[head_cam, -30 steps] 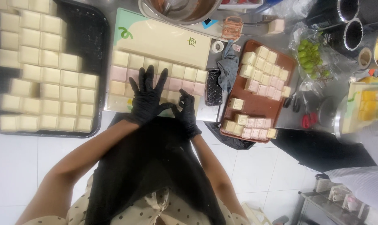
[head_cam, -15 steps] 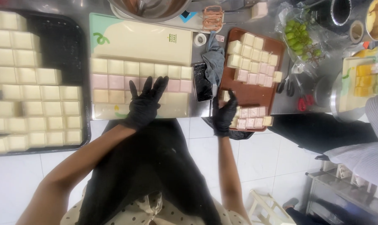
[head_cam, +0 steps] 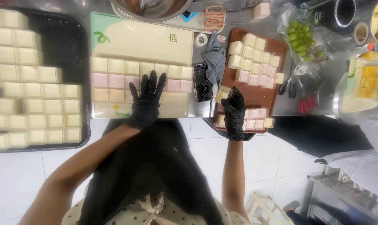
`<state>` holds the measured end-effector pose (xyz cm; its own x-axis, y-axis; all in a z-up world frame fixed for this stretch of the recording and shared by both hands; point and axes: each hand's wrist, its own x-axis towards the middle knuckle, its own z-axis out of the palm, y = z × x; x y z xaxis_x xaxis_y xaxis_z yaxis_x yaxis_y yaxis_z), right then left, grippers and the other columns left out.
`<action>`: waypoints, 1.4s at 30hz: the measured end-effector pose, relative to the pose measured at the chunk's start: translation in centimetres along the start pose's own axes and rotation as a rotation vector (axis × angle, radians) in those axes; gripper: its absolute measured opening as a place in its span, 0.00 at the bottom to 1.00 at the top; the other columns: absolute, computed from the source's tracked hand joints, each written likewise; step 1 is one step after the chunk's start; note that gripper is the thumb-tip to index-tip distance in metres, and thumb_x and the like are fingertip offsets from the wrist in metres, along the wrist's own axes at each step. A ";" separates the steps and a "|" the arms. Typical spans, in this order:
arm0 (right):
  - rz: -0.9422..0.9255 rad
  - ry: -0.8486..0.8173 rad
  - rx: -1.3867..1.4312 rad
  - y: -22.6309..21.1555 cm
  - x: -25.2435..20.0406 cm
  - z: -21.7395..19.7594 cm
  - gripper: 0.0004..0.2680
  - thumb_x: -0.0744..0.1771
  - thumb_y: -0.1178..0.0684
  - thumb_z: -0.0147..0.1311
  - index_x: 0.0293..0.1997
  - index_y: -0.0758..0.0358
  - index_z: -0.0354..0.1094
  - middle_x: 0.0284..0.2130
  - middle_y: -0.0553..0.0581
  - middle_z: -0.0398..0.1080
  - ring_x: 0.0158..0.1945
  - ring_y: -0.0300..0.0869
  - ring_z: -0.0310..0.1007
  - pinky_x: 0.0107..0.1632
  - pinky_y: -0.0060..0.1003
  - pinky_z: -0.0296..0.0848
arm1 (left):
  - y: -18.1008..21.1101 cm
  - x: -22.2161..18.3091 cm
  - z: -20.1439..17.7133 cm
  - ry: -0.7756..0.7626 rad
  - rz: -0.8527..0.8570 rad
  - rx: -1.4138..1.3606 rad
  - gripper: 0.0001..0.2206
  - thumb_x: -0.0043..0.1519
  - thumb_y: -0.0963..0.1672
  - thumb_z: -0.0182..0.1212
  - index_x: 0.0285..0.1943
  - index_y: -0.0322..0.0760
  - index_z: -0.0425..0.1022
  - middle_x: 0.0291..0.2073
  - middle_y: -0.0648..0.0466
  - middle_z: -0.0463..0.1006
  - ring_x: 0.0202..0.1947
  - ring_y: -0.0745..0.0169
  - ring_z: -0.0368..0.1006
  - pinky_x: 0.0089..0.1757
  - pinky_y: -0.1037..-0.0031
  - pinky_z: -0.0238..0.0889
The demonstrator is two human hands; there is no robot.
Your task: Organizing and placing square food blocks into trays.
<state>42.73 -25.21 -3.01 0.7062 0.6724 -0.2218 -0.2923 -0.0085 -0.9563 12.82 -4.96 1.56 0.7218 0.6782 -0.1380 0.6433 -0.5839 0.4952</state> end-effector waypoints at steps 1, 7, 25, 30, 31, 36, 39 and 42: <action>0.000 0.002 0.001 -0.8 -0.3 0.6 0.26 0.68 0.70 0.60 0.76 0.69 0.56 0.56 0.59 0.65 0.57 0.43 0.65 0.61 0.41 0.69 | 0.0 -0.1 -0.1 -0.001 0.002 0.000 0.47 0.57 0.38 0.61 0.83 0.49 0.33 0.80 0.39 0.39 0.78 0.33 0.39 0.62 0.25 0.22; 0.085 -0.155 0.131 -3.2 -1.2 1.1 0.24 0.65 0.71 0.54 0.71 0.67 0.59 0.65 0.56 0.65 0.67 0.43 0.65 0.66 0.35 0.70 | -0.1 -0.4 -0.4 0.007 0.008 -0.010 0.46 0.58 0.38 0.61 0.83 0.48 0.33 0.80 0.39 0.38 0.78 0.32 0.39 0.63 0.25 0.21; -0.310 -0.488 -0.839 2.4 -4.7 15.3 0.27 0.57 0.65 0.60 0.64 0.55 0.65 0.51 0.57 0.62 0.44 0.44 0.65 0.48 0.37 0.74 | -0.6 -0.8 -1.8 -0.020 0.001 -0.032 0.50 0.55 0.44 0.67 0.83 0.44 0.31 0.80 0.36 0.36 0.78 0.30 0.35 0.63 0.26 0.22; -0.434 -0.446 -0.816 3.4 -4.7 15.6 0.27 0.59 0.68 0.59 0.66 0.57 0.62 0.57 0.60 0.61 0.52 0.46 0.64 0.56 0.39 0.72 | -1.2 -0.5 -1.5 -0.004 -0.012 -0.072 0.56 0.53 0.53 0.72 0.82 0.43 0.30 0.79 0.36 0.35 0.77 0.28 0.34 0.62 0.24 0.21; -0.434 -0.447 -0.815 3.4 -4.7 15.8 0.27 0.59 0.68 0.59 0.66 0.57 0.62 0.57 0.60 0.61 0.52 0.46 0.64 0.56 0.39 0.72 | -1.0 -0.3 -1.4 -0.003 -0.013 -0.072 0.56 0.53 0.53 0.72 0.82 0.43 0.30 0.79 0.36 0.35 0.77 0.28 0.34 0.62 0.24 0.21; -0.411 -0.352 -0.738 5.3 -5.2 15.5 0.23 0.63 0.67 0.61 0.65 0.62 0.60 0.56 0.61 0.61 0.61 0.49 0.65 0.61 0.41 0.72 | -0.7 0.6 0.0 0.025 0.100 -0.009 0.56 0.51 0.58 0.71 0.82 0.46 0.32 0.79 0.42 0.39 0.78 0.35 0.35 0.63 0.26 0.22; -0.293 -0.259 -0.701 8.1 -5.8 14.1 0.18 0.65 0.65 0.60 0.60 0.62 0.62 0.54 0.58 0.66 0.56 0.46 0.70 0.59 0.39 0.73 | -1.2 1.2 1.7 0.060 0.265 0.064 0.51 0.53 0.55 0.70 0.83 0.47 0.38 0.80 0.51 0.45 0.79 0.44 0.37 0.65 0.29 0.25; -0.223 -0.224 -0.591 8.8 -6.5 14.0 0.15 0.67 0.62 0.59 0.59 0.65 0.61 0.53 0.57 0.67 0.58 0.45 0.71 0.61 0.39 0.73 | -2.1 1.2 4.0 0.122 0.435 0.173 0.46 0.58 0.52 0.68 0.84 0.46 0.44 0.80 0.57 0.50 0.79 0.53 0.45 0.69 0.34 0.28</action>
<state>26.58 -19.30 -7.35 0.5395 0.8417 -0.0229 0.2927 -0.2130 -0.9322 13.37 -4.70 -3.07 0.9049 0.3956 0.1571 0.3285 -0.8838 0.3331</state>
